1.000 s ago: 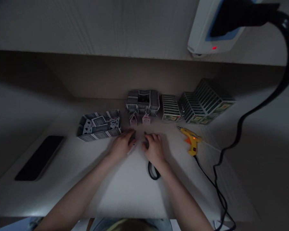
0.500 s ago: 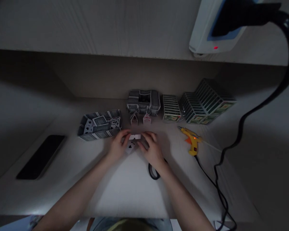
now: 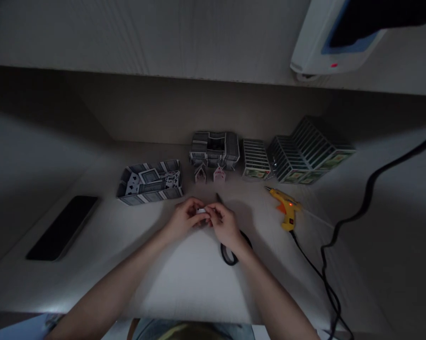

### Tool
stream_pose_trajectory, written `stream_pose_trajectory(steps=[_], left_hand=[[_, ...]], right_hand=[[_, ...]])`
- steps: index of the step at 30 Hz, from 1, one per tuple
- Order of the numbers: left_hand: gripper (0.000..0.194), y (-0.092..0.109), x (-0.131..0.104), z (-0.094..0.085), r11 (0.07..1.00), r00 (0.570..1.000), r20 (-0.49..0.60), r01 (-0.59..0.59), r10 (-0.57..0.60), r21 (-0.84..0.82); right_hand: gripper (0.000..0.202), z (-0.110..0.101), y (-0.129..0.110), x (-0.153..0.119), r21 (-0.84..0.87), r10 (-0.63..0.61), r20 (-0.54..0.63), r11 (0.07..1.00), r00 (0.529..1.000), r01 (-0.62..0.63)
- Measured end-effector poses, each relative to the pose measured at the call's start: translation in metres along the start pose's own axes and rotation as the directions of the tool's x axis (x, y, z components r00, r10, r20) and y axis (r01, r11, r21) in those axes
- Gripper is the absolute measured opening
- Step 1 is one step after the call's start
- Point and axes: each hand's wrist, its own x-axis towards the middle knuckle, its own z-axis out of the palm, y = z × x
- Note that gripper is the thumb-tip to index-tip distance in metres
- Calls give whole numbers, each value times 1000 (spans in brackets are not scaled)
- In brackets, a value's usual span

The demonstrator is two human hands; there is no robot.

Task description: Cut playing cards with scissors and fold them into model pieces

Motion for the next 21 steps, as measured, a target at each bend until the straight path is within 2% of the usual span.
stream_pose_trajectory(steps=[3, 10, 12, 14, 15, 16, 18, 20, 21], left_hand=[[32, -1, 2, -2, 999, 1000, 13, 25, -24, -34], [19, 11, 0, -7, 992, 999, -42, -13, 8, -125], [16, 14, 1, -13, 992, 993, -120, -33, 19, -119], [14, 13, 5, -24, 993, 957, -284, -81, 54, -86], [15, 12, 8, -32, 992, 917, -392, -108, 73, -67], [16, 10, 11, -41, 989, 847, -522, -139, 96, -42], [20, 6, 16, -62, 986, 680, -718, -159, 151, 57], [22, 1, 19, -81, 978, 534, -819, -109, 210, 179], [23, -1, 20, -89, 966, 499, -830, -73, 249, 246]], right_hand=[[26, 1, -2, -1, -9, 7, 5, 1000, 1000, -7], [23, 1, -8, -1, 75, 20, -53, 997, 998, -15], [23, -2, -11, 0, 86, 13, -69, 996, 998, -7], [24, -6, -15, 1, 89, 1, -117, 996, 993, 9], [25, -7, -16, 2, 81, -1, -150, 997, 989, 14], [27, -9, -16, 3, 63, 2, -184, 998, 983, 10], [31, -13, -16, 4, 8, 18, -253, 1000, 967, -16], [36, -16, -15, 4, -75, 18, -309, 996, 951, -43], [39, -18, -15, 3, -126, 5, -330, 991, 944, -49]])
